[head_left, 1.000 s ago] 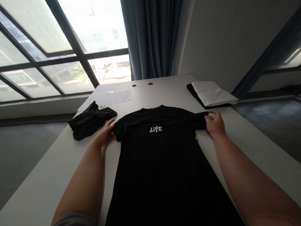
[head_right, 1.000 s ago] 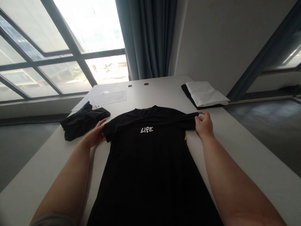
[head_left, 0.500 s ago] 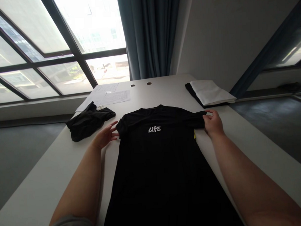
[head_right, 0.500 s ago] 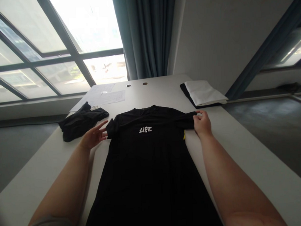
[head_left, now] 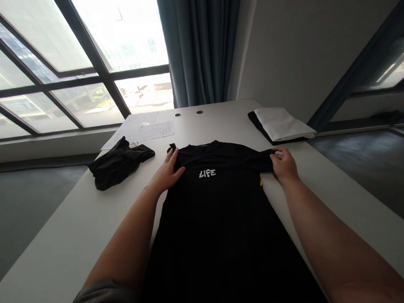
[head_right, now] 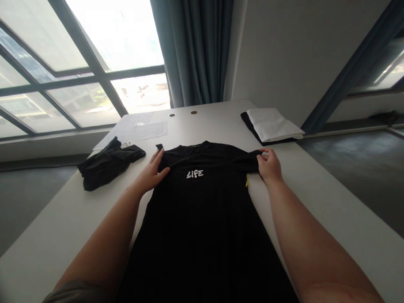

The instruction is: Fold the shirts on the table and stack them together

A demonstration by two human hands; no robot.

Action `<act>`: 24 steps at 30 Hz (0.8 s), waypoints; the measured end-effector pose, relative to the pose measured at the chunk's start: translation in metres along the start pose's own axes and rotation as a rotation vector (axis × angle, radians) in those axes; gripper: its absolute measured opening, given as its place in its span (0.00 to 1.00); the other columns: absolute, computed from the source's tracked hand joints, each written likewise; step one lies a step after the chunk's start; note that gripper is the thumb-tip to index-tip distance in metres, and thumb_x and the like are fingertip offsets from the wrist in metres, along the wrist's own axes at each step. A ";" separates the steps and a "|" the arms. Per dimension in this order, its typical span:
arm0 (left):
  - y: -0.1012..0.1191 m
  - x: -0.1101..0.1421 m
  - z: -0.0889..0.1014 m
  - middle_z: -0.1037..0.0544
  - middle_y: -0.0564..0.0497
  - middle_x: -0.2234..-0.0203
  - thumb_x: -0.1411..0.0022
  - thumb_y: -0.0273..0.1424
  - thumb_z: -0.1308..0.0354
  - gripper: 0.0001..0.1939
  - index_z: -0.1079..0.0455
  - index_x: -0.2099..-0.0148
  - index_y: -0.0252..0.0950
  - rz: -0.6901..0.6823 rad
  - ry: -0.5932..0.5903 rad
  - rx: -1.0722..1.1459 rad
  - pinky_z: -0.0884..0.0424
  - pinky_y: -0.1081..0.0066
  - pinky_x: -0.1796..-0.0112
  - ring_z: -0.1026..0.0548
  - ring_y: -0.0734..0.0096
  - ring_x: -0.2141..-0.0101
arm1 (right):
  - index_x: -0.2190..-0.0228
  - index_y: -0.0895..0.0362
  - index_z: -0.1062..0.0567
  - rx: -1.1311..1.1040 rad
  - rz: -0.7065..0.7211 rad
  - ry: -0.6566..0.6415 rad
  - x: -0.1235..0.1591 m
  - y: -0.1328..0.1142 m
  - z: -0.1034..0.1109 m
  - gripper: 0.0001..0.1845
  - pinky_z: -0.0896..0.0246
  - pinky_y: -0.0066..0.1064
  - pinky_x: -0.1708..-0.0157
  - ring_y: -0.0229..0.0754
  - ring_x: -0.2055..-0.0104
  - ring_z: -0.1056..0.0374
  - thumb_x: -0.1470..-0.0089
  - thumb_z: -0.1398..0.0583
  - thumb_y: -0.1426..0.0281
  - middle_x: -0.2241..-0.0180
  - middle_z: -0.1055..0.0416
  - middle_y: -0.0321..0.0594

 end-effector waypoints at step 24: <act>-0.065 -0.013 -0.018 0.41 0.40 0.27 0.27 0.45 0.55 0.31 0.38 0.28 0.39 0.250 -0.226 -0.530 0.44 0.43 0.33 0.41 0.45 0.29 | 0.61 0.57 0.15 0.292 0.041 -0.017 0.000 -0.012 -0.001 0.19 0.31 0.43 0.50 0.52 0.57 0.26 0.46 0.43 0.66 0.60 0.18 0.48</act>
Point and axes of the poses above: each hand's wrist, its own x-axis away from the middle knuckle, its own z-axis out of the back of the hand, y = z × x, the point moved 3 cm from there along -x, towards the middle knuckle
